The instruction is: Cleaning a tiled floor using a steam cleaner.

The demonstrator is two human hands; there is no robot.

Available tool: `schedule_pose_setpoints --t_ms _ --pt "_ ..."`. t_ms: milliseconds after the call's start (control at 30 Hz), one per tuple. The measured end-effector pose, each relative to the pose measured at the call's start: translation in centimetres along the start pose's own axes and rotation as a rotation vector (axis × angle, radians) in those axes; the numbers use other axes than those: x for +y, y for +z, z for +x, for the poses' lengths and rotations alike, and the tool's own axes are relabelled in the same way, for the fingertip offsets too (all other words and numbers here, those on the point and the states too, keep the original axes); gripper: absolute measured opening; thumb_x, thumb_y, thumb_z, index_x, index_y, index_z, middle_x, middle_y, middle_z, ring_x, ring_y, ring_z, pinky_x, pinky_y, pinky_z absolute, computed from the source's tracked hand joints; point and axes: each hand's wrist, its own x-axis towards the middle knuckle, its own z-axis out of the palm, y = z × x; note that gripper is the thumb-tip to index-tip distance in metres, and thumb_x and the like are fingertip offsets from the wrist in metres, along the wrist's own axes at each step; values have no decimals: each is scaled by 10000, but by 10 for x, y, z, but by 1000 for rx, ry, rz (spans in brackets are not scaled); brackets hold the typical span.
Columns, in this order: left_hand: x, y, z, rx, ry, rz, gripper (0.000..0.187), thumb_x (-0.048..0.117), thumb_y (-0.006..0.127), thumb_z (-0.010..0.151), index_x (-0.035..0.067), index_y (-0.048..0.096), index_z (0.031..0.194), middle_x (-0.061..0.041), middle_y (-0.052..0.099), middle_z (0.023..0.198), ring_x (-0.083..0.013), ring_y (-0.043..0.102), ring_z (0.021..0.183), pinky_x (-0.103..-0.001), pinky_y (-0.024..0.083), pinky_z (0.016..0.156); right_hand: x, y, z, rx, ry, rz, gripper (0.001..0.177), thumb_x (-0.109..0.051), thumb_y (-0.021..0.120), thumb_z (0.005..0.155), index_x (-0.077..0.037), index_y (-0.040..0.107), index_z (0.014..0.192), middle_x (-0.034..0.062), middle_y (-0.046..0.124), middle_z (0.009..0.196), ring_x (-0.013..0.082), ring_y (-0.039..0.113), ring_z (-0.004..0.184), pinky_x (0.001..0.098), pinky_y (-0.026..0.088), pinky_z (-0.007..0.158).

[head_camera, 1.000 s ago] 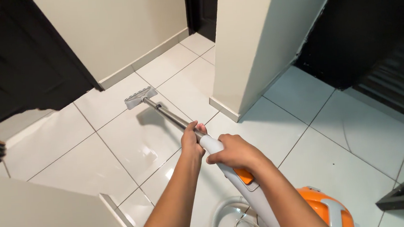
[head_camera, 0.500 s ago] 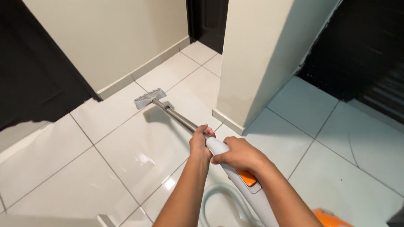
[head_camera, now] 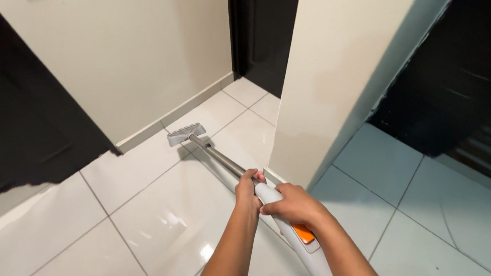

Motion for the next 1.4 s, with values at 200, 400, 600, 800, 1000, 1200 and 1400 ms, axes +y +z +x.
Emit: schedule_pose_setpoints --t_ms 200,400,600,800,1000,1200,1400 --pt "22 7 88 -141 -60 49 111 77 639 909 -13 575 901 -121 634 747 -178 622 585 -276 554 519 -36 1 49 21 72 223 574 -326 814 650 6 700 1104 191 781 971 295 763 803 434 603 730" --pt "81 34 96 -125 -173 209 128 79 639 913 -25 571 885 -113 625 727 -169 619 584 -282 541 513 -74 25 109 117 116 198 570 -314 828 660 5 712 1118 185 777 994 267 757 824 397 584 749" --pt "107 68 121 -124 -339 287 154 93 650 943 -9 536 916 -89 616 742 -146 615 615 -272 557 541 -120 17 136 162 283 327 596 -291 804 671 -11 659 1176 188 769 1009 305 779 831 422 609 754" --pt "76 75 164 -385 -346 418 141 103 592 915 -24 544 873 -108 599 682 -191 584 560 -310 535 486 -110 8 154 283 274 322 602 -343 827 687 36 675 1130 205 766 993 286 770 807 405 606 753" --pt "44 101 163 -302 -384 426 120 71 612 956 -24 564 901 -110 609 720 -192 582 591 -329 526 517 -106 -16 150 308 332 442 541 -242 803 687 50 662 1120 202 759 988 319 776 749 459 645 675" --pt "24 132 158 -260 -386 519 127 79 602 955 -41 563 936 -115 611 730 -195 586 588 -342 522 508 -94 -47 157 299 397 430 526 -224 784 707 29 649 1148 213 762 983 338 776 724 444 631 673" --pt "12 156 185 -253 -428 474 158 118 602 967 -23 533 954 -108 613 744 -185 602 604 -332 539 524 -82 -68 184 330 406 361 570 -257 785 701 19 638 1177 225 762 1011 320 776 747 440 623 708"
